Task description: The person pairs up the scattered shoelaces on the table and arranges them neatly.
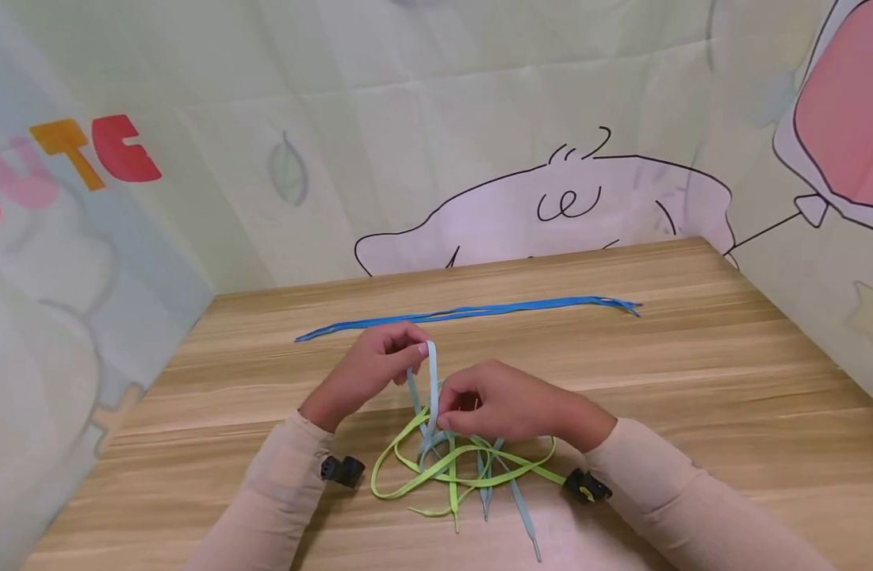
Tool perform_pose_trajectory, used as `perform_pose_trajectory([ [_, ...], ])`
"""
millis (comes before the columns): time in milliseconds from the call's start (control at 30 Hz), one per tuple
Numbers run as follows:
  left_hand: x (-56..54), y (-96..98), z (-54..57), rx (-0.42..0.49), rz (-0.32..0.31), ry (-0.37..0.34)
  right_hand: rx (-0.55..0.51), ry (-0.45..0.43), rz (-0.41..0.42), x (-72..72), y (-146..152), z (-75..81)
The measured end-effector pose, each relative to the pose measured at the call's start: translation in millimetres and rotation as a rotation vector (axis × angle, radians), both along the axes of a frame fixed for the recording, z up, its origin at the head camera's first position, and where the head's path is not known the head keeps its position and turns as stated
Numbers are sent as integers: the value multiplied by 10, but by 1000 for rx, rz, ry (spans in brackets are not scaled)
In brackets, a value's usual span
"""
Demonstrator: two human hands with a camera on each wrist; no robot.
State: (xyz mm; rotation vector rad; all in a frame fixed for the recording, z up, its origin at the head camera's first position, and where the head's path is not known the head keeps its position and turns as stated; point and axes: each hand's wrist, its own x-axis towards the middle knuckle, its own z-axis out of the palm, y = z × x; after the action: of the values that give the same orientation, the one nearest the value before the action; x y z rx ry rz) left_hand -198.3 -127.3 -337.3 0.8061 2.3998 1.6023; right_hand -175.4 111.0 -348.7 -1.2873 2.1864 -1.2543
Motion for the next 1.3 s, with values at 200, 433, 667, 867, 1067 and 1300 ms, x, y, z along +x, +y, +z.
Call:
perform_pose_trajectory([
  [200, 26, 14, 6, 25, 2, 9, -11, 4, -24, 30, -24, 23],
  [433, 81, 81, 67, 15, -11, 31, 4, 17, -133, 13, -33, 36],
  [667, 107, 119, 84, 28, -24, 5, 18, -6, -201, -12, -38, 31],
  [867, 108, 140, 79, 39, -34, -26, -46, -36, -203, 1, -33, 30],
  [1067, 96, 143, 64, 17, -22, -15, -84, -59, -279, 17, -8, 80],
  [1300, 55, 90, 23, -3, -25, 1, -158, -65, -358, 21, 59, 172],
])
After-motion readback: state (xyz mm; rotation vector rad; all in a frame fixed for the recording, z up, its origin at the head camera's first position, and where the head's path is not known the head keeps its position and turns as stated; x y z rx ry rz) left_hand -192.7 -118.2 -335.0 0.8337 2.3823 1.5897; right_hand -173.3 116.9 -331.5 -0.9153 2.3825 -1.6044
